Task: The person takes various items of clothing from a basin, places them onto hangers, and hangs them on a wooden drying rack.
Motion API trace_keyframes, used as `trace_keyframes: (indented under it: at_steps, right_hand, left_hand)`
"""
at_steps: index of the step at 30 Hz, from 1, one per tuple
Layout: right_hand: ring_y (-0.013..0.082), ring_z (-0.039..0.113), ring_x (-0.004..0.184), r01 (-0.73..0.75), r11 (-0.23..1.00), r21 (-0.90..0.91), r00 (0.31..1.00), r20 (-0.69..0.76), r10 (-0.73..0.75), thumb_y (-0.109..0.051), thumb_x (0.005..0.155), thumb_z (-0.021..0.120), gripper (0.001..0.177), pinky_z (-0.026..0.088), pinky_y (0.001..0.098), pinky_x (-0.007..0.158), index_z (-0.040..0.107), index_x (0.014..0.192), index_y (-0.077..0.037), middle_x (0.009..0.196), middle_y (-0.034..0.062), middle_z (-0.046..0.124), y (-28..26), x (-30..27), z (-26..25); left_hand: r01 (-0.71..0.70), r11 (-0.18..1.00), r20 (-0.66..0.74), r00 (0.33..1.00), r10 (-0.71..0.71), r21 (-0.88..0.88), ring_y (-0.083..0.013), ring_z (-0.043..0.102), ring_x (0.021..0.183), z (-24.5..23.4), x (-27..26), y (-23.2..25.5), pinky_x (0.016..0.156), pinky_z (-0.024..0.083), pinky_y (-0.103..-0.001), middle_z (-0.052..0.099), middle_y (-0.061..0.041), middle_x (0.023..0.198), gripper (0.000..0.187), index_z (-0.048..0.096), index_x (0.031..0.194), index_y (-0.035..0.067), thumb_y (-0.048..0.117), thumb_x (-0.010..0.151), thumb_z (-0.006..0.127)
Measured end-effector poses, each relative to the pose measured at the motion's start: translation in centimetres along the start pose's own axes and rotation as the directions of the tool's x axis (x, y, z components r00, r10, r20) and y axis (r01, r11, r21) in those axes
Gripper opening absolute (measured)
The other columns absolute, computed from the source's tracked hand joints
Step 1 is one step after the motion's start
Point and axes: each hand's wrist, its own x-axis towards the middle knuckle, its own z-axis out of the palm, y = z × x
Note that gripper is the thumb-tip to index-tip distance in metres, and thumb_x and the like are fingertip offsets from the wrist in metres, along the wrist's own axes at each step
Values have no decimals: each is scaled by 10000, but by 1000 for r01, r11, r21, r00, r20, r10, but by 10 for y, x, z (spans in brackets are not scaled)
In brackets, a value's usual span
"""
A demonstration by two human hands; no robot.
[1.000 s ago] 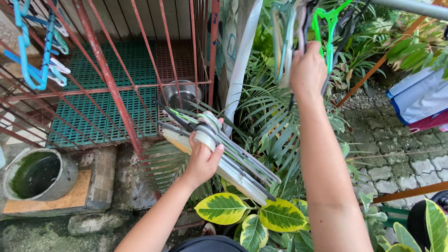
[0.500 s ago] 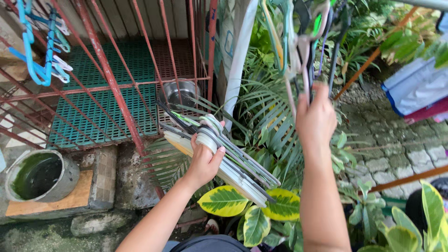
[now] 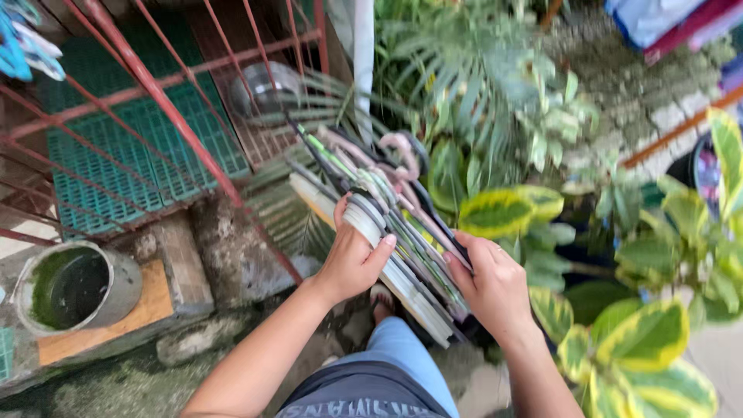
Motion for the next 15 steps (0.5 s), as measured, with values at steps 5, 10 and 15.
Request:
trace_keyframes:
  at_steps: [5,10,15]
  right_hand:
    - [318,719,878,-40,998,55,999,-4,40,-169,905,742,315,571,372,755,661,1159,-1,1016,171,726,-32,-73,0]
    - [288,737,804,-322,936,141,940,163,299,-153,914,722,336,563,360,695,641,1198,6,941,163,731,-44,-138,-23]
    - [228,747,843,-454,841,293,891,168,422,-128,939,682,305,576,348,715,619,1211,-7,966,141,750,-31,-206,-50]
  left_hand:
    - [-45,998,43,998,48,-50,-377,460,1435,5,-62,18,1275,95,-560,556,-187,1458,478,506,1408,10,149,961,605]
    - [-37,995,132,990,49,-90,-344,449,1453,17,-96,59,1291,72,-556,533,-176,1483,512,469,1434,-1,158,964,597]
    - [-57,984,241,966,98,-170,-315,369,1542,48,-116,109,1288,39,-536,472,-144,1609,614,402,1532,-17,146,964,570]
